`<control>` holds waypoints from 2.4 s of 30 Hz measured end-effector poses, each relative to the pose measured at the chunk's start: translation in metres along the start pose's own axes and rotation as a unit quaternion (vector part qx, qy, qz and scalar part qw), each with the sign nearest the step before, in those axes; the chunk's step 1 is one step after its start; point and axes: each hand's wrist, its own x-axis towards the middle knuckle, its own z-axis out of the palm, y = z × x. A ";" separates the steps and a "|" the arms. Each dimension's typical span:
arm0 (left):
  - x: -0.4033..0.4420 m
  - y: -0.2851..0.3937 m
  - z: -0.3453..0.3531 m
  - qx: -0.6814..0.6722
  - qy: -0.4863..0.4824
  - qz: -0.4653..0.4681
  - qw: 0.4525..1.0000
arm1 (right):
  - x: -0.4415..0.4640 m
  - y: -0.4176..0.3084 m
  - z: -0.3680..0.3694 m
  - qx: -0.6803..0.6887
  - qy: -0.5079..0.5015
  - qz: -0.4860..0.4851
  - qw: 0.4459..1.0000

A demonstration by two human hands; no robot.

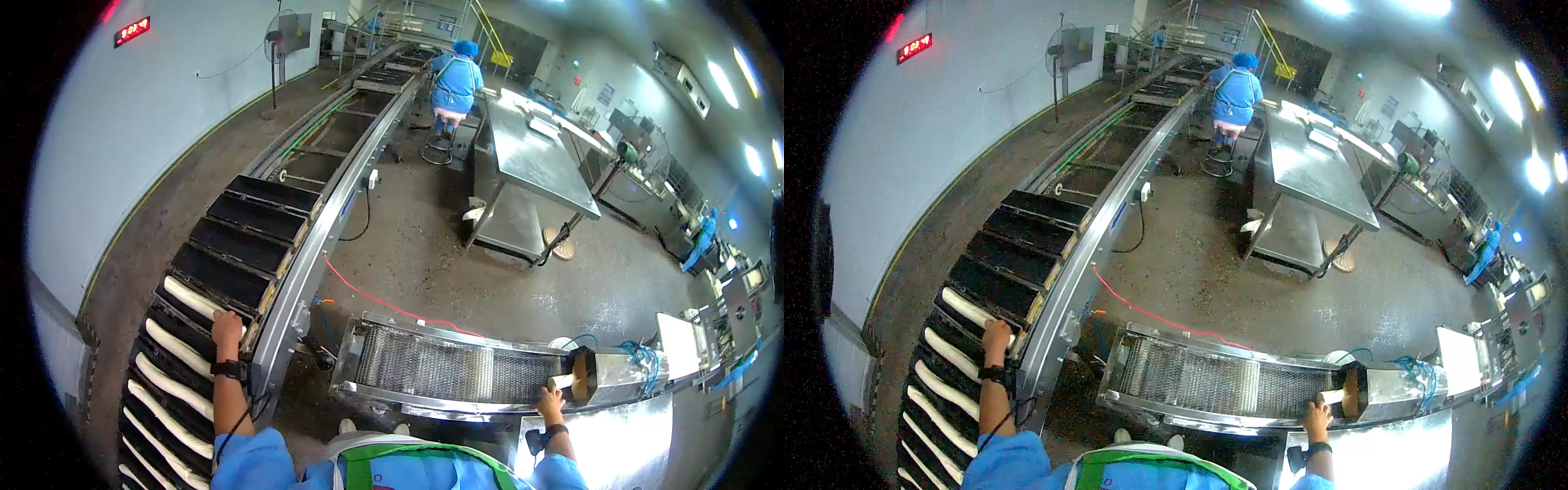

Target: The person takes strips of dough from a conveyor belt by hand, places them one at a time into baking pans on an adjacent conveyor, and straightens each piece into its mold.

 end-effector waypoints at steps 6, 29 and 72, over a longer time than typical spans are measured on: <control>-0.044 -0.001 -0.042 0.000 -0.074 -0.041 0.996 | 0.030 -0.022 0.016 -0.078 0.162 -0.002 0.984; -0.117 -0.041 0.010 -0.005 0.290 -0.004 0.957 | -0.087 -0.195 -0.314 0.633 0.159 -0.340 0.677; 0.003 0.019 0.087 0.067 0.245 0.262 0.931 | 0.080 -0.021 0.153 -0.055 0.130 -0.006 0.990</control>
